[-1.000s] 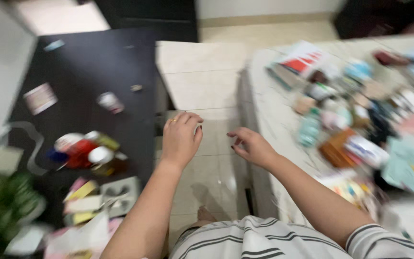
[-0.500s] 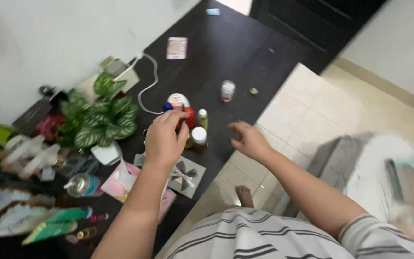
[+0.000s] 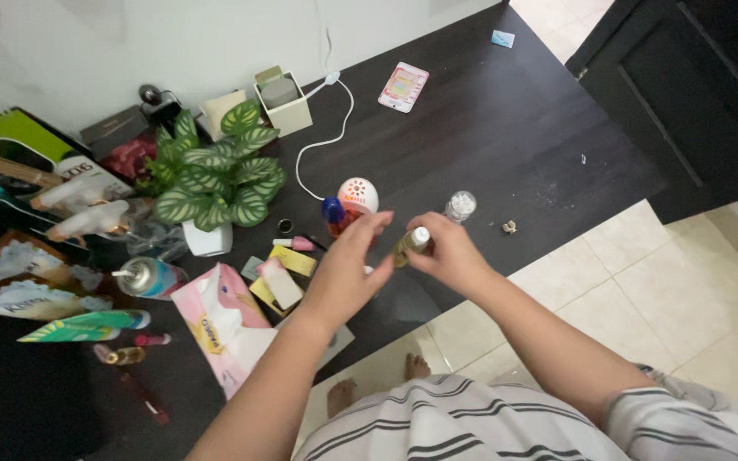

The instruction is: The person clears items from a dark desk shelf, carrying bottles, jars, boxes and a small plant to the bed, and sorts through the pile of cosmetics and toiletries on the bed. They handle a measuring tape, spray bottles, jars and small containers one at a time while moving them off the desk.

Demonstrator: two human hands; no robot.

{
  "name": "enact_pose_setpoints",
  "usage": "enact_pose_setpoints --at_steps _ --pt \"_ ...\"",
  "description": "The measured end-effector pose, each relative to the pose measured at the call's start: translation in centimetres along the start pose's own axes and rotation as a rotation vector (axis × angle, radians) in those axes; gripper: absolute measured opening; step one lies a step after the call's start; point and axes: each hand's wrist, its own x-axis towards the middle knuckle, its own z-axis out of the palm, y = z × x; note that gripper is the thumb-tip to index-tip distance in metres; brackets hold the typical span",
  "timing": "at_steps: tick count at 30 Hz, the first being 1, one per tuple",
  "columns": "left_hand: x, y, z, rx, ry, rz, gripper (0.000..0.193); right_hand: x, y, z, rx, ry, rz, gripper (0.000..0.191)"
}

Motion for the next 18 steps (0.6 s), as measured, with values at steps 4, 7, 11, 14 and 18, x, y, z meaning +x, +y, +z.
enact_pose_setpoints --at_steps 4,7,11,14,18 --pt "2.3 -0.5 4.4 0.022 -0.046 0.026 0.062 -0.5 -0.8 -5.4 0.344 -0.103 -0.062 0.040" --pt "3.7 -1.1 5.9 -0.029 -0.106 -0.160 0.045 1.9 2.0 -8.2 0.497 -0.163 -0.130 0.045" --pt "4.2 -1.6 6.9 -0.127 -0.031 -0.255 0.039 5.6 9.0 -6.0 -0.416 0.111 -0.164 0.074" --pt "4.2 -1.8 7.0 -0.071 -0.013 -0.265 0.040 6.1 13.6 -2.2 -0.572 0.072 0.023 0.069" --pt "3.8 -1.8 7.2 -0.043 -0.032 -0.264 0.040 3.9 16.1 -0.8 -0.517 0.002 0.158 0.061"
